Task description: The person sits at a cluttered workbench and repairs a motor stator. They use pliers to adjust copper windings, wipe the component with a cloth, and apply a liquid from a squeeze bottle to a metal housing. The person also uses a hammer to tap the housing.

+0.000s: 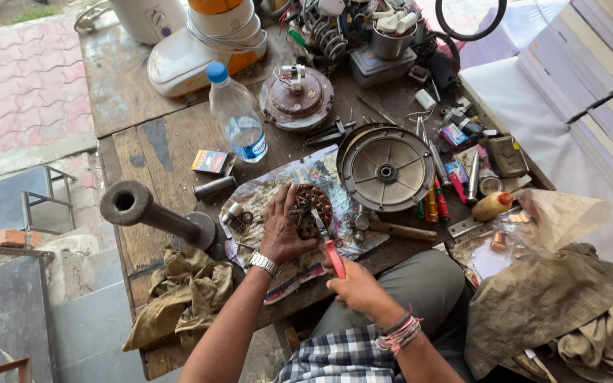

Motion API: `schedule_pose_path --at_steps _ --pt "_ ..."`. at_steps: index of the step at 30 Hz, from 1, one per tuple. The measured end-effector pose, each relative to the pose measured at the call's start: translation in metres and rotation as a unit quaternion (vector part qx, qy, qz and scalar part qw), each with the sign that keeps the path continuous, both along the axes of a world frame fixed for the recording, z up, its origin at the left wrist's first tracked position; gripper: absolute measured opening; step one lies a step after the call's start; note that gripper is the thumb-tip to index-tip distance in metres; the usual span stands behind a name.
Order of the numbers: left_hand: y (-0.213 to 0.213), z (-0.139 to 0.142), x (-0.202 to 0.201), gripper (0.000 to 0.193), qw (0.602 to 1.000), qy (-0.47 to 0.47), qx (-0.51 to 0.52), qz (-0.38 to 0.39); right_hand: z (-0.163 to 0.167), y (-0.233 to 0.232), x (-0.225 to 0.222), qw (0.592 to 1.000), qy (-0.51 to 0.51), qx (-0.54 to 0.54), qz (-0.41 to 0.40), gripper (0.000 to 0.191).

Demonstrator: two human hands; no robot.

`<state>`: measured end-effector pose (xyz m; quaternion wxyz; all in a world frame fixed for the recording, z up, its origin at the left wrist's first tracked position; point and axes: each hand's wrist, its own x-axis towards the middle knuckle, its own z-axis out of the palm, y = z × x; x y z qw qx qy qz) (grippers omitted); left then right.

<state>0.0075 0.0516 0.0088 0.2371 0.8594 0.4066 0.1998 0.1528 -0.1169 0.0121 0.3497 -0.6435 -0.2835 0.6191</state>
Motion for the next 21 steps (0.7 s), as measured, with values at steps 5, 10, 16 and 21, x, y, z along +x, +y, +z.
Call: schedule_pose_path --at_steps 5,10,16,21 --pt "-0.001 -0.004 0.001 0.144 1.0 -0.014 0.015 -0.003 0.008 0.009 0.005 0.967 -0.235 0.005 0.101 0.028" --pt "-0.005 -0.008 0.001 0.142 0.997 -0.026 0.079 0.004 0.019 0.018 0.007 0.951 -0.276 0.001 0.137 0.024" --pt "-0.009 -0.009 0.003 0.138 0.99 -0.025 0.137 0.0 0.027 0.031 0.021 0.97 -0.175 -0.099 0.138 0.021" --pt "-0.007 -0.003 0.004 0.138 0.996 0.0 0.091 0.011 0.026 0.044 0.037 0.96 -0.229 0.018 0.162 0.03"
